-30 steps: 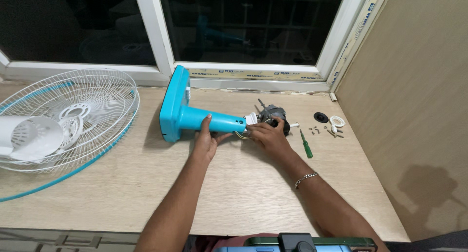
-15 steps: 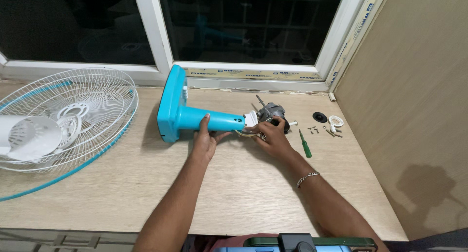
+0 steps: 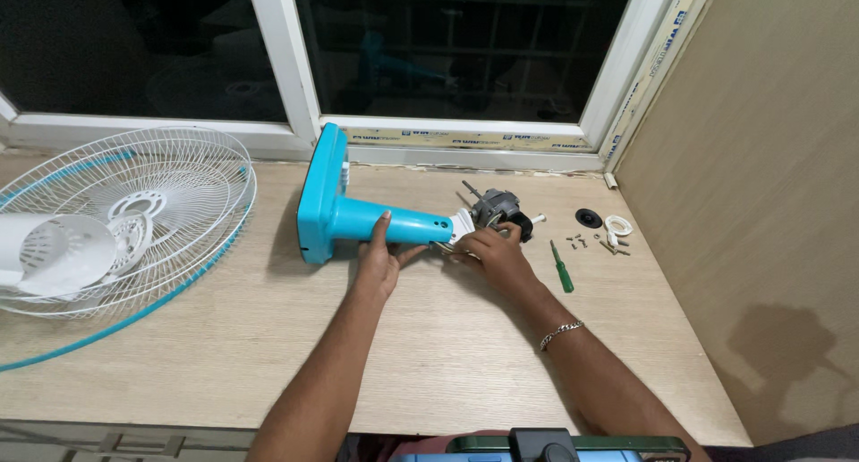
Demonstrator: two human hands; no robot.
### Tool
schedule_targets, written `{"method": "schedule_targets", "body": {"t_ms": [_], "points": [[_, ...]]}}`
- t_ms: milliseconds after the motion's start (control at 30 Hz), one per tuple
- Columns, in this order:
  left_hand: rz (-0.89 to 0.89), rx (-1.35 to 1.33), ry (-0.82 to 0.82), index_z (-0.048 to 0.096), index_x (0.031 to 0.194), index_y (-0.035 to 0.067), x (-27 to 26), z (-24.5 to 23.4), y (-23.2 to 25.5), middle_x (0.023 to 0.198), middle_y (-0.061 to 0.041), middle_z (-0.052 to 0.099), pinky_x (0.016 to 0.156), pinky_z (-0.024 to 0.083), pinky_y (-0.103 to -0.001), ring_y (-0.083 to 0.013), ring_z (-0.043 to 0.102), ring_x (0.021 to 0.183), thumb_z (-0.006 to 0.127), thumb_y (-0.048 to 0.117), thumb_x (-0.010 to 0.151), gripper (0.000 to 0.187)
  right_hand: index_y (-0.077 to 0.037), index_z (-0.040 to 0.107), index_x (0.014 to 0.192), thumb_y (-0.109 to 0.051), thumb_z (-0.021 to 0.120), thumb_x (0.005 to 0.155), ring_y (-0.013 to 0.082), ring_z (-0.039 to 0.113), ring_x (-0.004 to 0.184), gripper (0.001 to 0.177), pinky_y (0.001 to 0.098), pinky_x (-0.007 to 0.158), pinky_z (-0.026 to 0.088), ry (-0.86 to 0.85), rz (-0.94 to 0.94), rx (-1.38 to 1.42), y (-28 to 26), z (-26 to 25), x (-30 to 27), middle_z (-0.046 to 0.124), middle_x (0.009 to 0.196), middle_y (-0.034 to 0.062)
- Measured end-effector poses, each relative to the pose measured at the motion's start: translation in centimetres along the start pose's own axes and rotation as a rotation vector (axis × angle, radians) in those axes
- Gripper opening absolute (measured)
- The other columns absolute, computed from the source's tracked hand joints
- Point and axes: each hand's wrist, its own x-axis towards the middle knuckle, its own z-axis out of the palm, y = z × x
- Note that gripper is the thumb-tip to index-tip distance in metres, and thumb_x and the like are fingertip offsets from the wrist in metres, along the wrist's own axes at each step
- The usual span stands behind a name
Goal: The person assembles an electric fan by attaching the motor to the blue neck housing, securing it with screws, and then mounting the fan blade onto the motor shaft. The person uses a screwdriver to tighten the screws and aligns the components by hand.
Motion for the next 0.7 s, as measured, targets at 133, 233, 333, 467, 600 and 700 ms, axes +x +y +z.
{"method": "schedule_targets", "body": {"t_ms": [133,233,333,467,600,700], "points": [[-0.008,0.013,-0.029,0.042,0.138,-0.005,-0.6,0.2,-0.2,0.134,-0.023,0.053,0.085,0.064,-0.053,-0.0352,0.059,0.127,0.072,0.035,0.091,0.068,-0.020,0.077,0.101,-0.025,0.077,0.089,0.0139,0.070,0.097,0.014,0.0501,0.099,0.034,0.053,-0.087,-0.057,0.4,0.8,-0.5,0.075,0.102,-0.0048],[-0.034,0.007,-0.015,0.043,0.137,-0.004,-1.1,0.4,-0.5,0.132,-0.021,0.054,0.087,0.065,-0.055,-0.0339,0.059,0.125,0.071,0.034,0.090,0.067,-0.021,0.077,0.100,-0.023,0.078,0.089,0.0120,0.070,0.094,0.011,0.0481,0.101,0.036,0.056,-0.064,-0.043,0.6,1.6,-0.7,0.075,0.097,-0.0060],[-0.071,-0.031,0.013,0.041,0.137,-0.005,-1.6,0.6,-1.2,0.133,-0.021,0.053,0.091,0.060,-0.055,-0.0350,0.057,0.129,0.072,0.031,0.090,0.066,-0.019,0.076,0.100,-0.027,0.080,0.088,0.0110,0.071,0.094,0.014,0.0478,0.106,0.036,0.057,-0.038,-0.022,0.8,1.6,-0.7,0.075,0.096,-0.0062],[-0.100,-0.092,0.024,0.038,0.139,-0.004,-1.8,0.7,-2.0,0.136,-0.023,0.051,0.095,0.058,-0.058,-0.0389,0.055,0.132,0.073,0.025,0.089,0.068,-0.021,0.074,0.108,-0.038,0.078,0.090,0.0146,0.068,0.105,0.026,0.0521,0.109,0.034,0.053,0.161,-0.086,1.7,0.2,0.1,0.075,0.110,-0.0026],[-0.124,-0.096,0.008,0.038,0.140,-0.003,-1.9,0.6,-2.6,0.138,-0.023,0.051,0.095,0.057,-0.060,-0.0400,0.055,0.132,0.074,0.024,0.087,0.069,-0.024,0.062,0.135,-0.063,0.072,0.082,0.0230,0.058,0.125,0.067,0.0574,0.107,0.027,-0.067,0.370,-0.316,3.9,-2.0,2.0,0.063,0.135,0.0078],[-0.118,-0.088,0.010,0.038,0.140,-0.001,-1.7,0.7,-3.1,0.138,-0.021,0.050,0.095,0.056,-0.061,-0.0380,0.055,0.132,0.074,0.023,0.086,0.070,-0.031,0.053,0.147,-0.072,0.063,0.085,0.0293,0.053,0.133,0.076,0.0598,0.106,0.023,-0.122,0.458,-0.222,6.3,-3.6,2.8,0.054,0.145,0.0092]]}}
